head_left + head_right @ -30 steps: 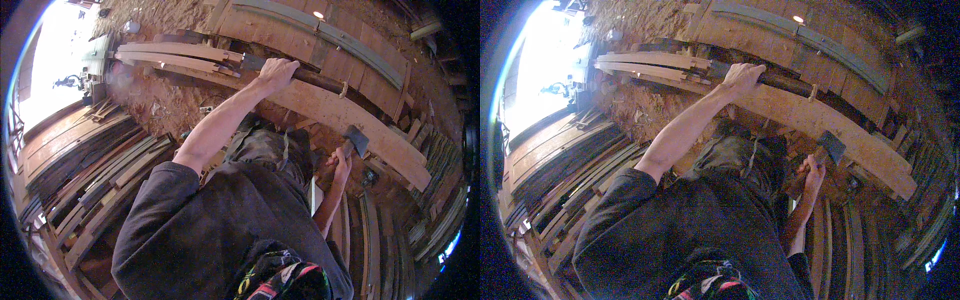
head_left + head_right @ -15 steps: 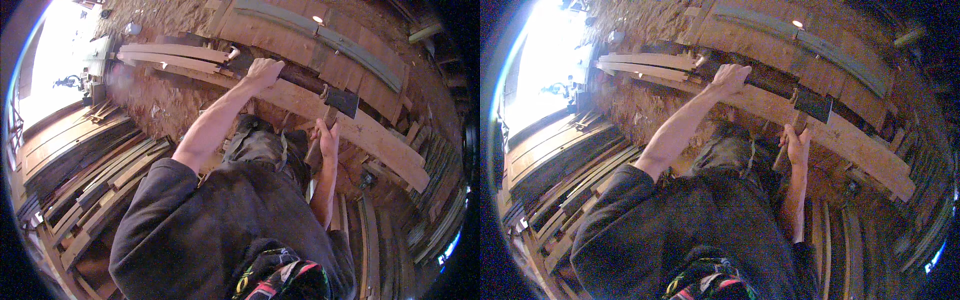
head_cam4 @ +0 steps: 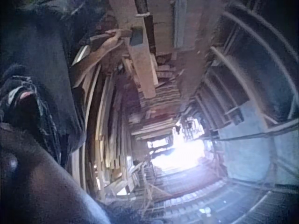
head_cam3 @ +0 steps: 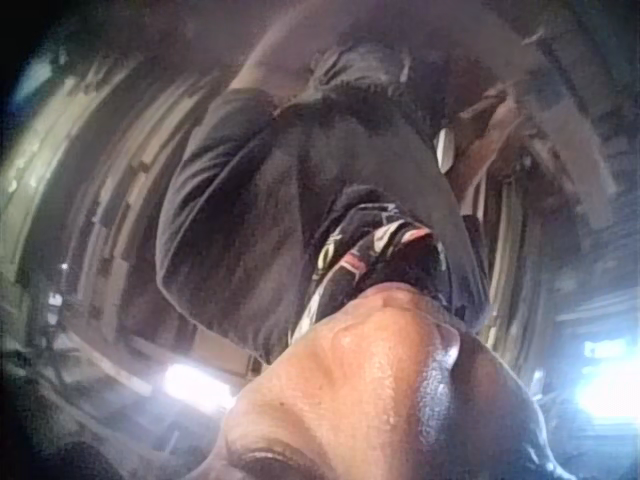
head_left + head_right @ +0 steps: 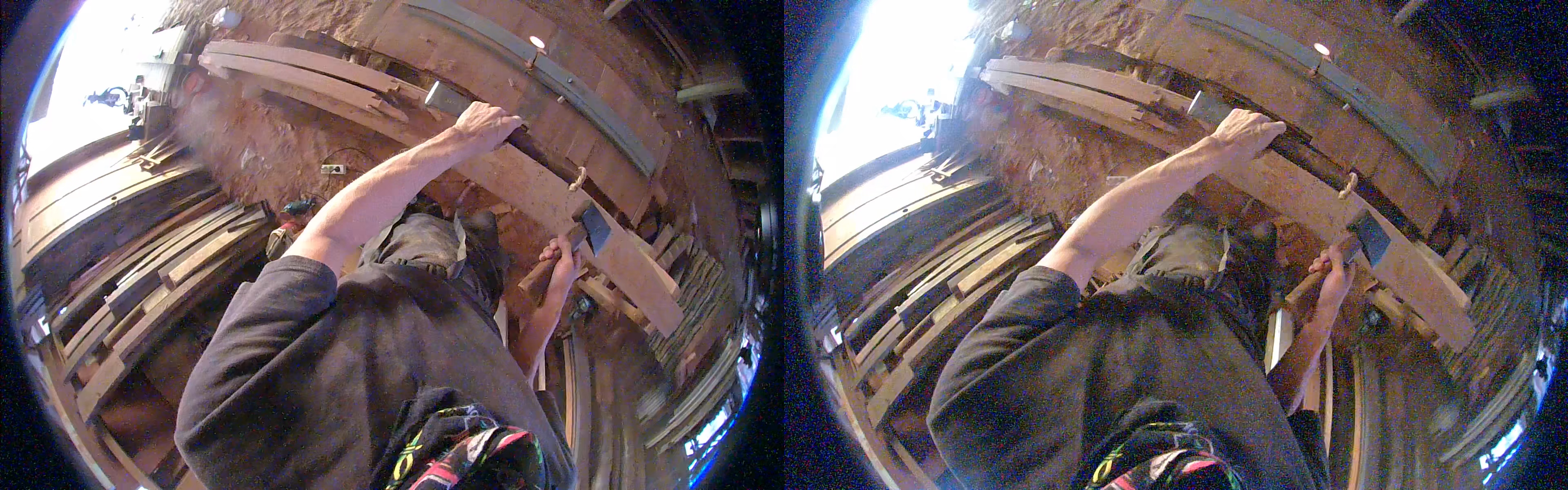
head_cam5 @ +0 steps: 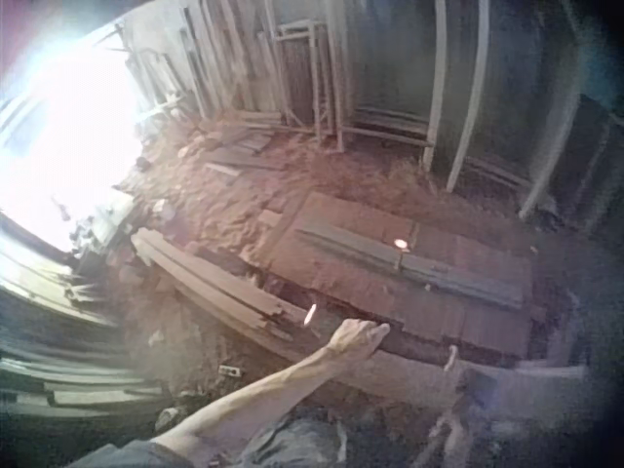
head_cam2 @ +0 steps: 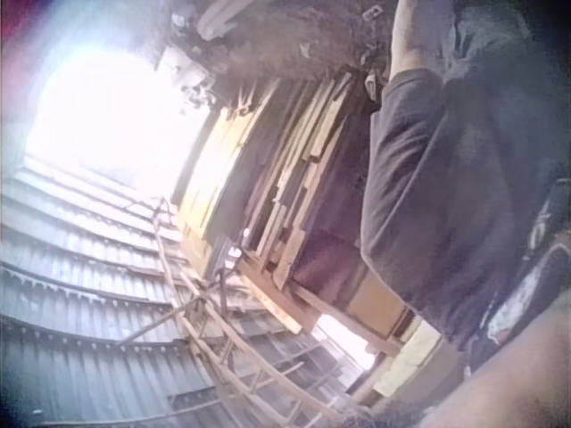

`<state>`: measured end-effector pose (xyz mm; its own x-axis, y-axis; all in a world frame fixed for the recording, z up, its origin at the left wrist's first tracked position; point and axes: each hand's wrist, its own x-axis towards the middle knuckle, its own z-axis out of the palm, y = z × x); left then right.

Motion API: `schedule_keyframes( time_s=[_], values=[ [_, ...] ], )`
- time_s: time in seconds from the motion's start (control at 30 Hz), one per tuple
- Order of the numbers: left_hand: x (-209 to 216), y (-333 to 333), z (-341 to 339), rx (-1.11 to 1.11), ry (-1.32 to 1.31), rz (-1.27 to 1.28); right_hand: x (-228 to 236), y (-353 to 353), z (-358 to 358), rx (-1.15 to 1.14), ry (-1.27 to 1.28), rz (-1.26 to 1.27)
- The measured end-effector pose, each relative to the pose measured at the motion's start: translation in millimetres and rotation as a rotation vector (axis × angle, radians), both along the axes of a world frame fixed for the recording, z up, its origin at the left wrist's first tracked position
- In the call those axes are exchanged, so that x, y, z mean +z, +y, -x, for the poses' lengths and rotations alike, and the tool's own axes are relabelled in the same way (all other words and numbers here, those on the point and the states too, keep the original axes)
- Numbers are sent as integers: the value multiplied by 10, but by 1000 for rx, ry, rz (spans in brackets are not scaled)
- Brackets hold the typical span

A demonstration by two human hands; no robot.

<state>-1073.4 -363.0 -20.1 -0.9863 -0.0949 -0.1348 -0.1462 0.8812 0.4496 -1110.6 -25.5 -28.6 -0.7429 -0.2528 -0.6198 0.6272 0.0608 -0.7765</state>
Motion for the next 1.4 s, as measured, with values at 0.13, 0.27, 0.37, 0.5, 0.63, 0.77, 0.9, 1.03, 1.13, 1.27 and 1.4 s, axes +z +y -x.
schedule_keyframes(
  time_s=[0.13, 0.27, 0.37, 0.5, 0.63, 0.77, 0.9, 1.03, 1.13, 1.27, 1.4],
  values=[
    [-229, 13, 0, 84, 80, 58, -100, 69, -79, -23, -73, 52],
    [-290, -27, -1, 98, 52, 59, -133, 139, -117, -19, -73, 60],
    [-314, -60, -10, 90, 3, 66, -64, 117, -148, -40, -53, 21],
    [-323, -54, -3, 106, -1, 59, 11, 152, -91, -51, -50, 11],
    [-325, -45, -19, 115, 32, 42, 75, 259, 123, -49, 2, -19],
    [-311, -54, -25, 89, 18, 44, 218, 255, 293, -144, 34, -88],
    [-354, -37, 24, 57, 2, 78, -58, 130, 499, -216, 45, 60],
    [-335, -40, -3, 70, -17, 75, -23, -690, 101, 162, 19, 88],
    [-348, -54, -39, 69, -37, 92, 43, -551, 135, 148, -46, 79],
    [-344, -25, 4, 102, -36, 69, -78, -492, 272, -208, -43, 72],
    [-509, -89, -24, 136, -114, 133, -45, -764, 99, 138, -11, 38]
  ],
)
